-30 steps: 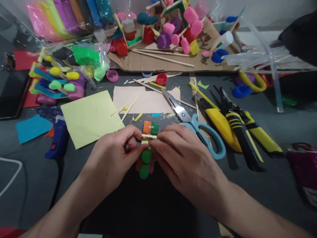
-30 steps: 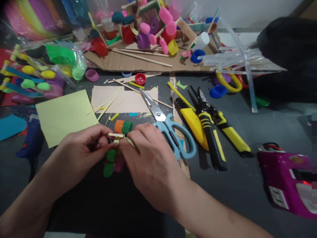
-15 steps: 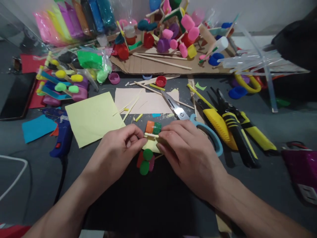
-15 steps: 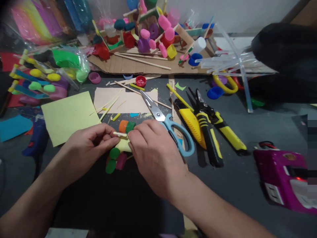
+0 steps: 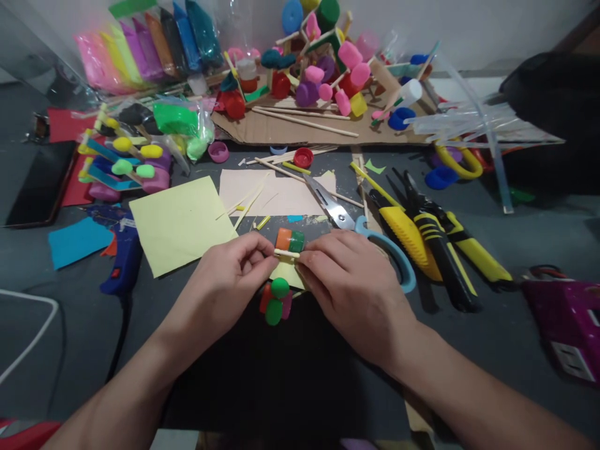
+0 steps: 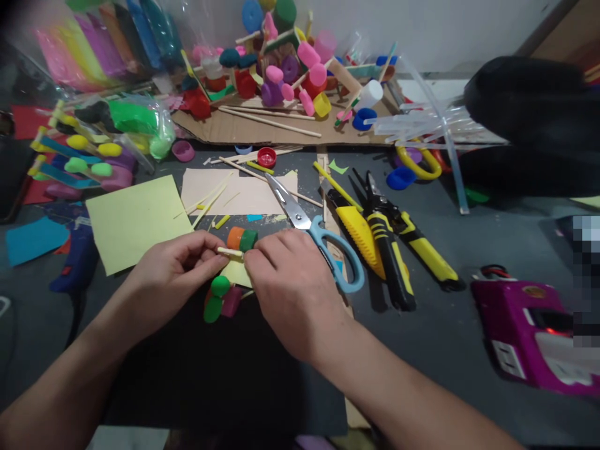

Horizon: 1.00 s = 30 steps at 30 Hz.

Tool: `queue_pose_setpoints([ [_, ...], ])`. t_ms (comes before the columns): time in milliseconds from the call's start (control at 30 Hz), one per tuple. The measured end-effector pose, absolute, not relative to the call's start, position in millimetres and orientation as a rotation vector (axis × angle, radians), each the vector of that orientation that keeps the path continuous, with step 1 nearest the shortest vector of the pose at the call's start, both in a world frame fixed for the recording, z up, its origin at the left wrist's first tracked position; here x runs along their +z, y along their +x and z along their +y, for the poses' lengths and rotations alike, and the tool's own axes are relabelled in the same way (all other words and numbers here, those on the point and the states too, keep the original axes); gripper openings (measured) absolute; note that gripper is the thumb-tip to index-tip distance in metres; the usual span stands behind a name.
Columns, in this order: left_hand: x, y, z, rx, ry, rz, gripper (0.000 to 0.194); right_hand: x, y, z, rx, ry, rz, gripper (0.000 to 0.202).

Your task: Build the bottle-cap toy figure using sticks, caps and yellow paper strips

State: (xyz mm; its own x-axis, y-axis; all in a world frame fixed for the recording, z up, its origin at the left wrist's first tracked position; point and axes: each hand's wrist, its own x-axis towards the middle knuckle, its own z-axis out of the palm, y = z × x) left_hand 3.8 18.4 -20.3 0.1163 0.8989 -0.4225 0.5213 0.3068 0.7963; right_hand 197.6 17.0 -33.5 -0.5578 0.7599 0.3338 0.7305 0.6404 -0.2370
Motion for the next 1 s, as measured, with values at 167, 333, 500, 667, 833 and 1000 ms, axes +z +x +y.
queue_pose_setpoints([
  [167, -21.1, 2.0, 19.1, 0.497, 1.36, 1.501, 0.024, -32.5, 198.4, 16.7, 0.101, -1.143, -2.442, 0.018],
  [333, -21.7, -0.1, 20.1, 0.518, 1.267, 1.421, 0.032, -27.3, 202.8, 14.5, 0.158, -1.086, -2.493, 0.023],
  [500, -18.8, 1.3, 22.5, 0.508, 1.168, 1.362, 0.034, -28.6, 205.4, 15.0, 0.16, -1.061, -2.556, 0.013],
  [667, -18.8, 0.8, 24.5, 0.514, 1.116, 1.335, 0.034, -29.6, 204.2, 15.4, 0.149, -1.045, -2.598, 0.006],
  [833, -19.7, 0.9, 24.0, 0.498, 1.127, 1.354, 0.035, -29.1, 203.9, 14.2, 0.14, -1.047, -2.579, 0.008],
  [1000, -17.9, 1.8, 23.6, 0.496, 1.14, 1.341, 0.036, -29.2, 203.5, 13.5, 0.158, -1.046, -2.594, 0.012],
])
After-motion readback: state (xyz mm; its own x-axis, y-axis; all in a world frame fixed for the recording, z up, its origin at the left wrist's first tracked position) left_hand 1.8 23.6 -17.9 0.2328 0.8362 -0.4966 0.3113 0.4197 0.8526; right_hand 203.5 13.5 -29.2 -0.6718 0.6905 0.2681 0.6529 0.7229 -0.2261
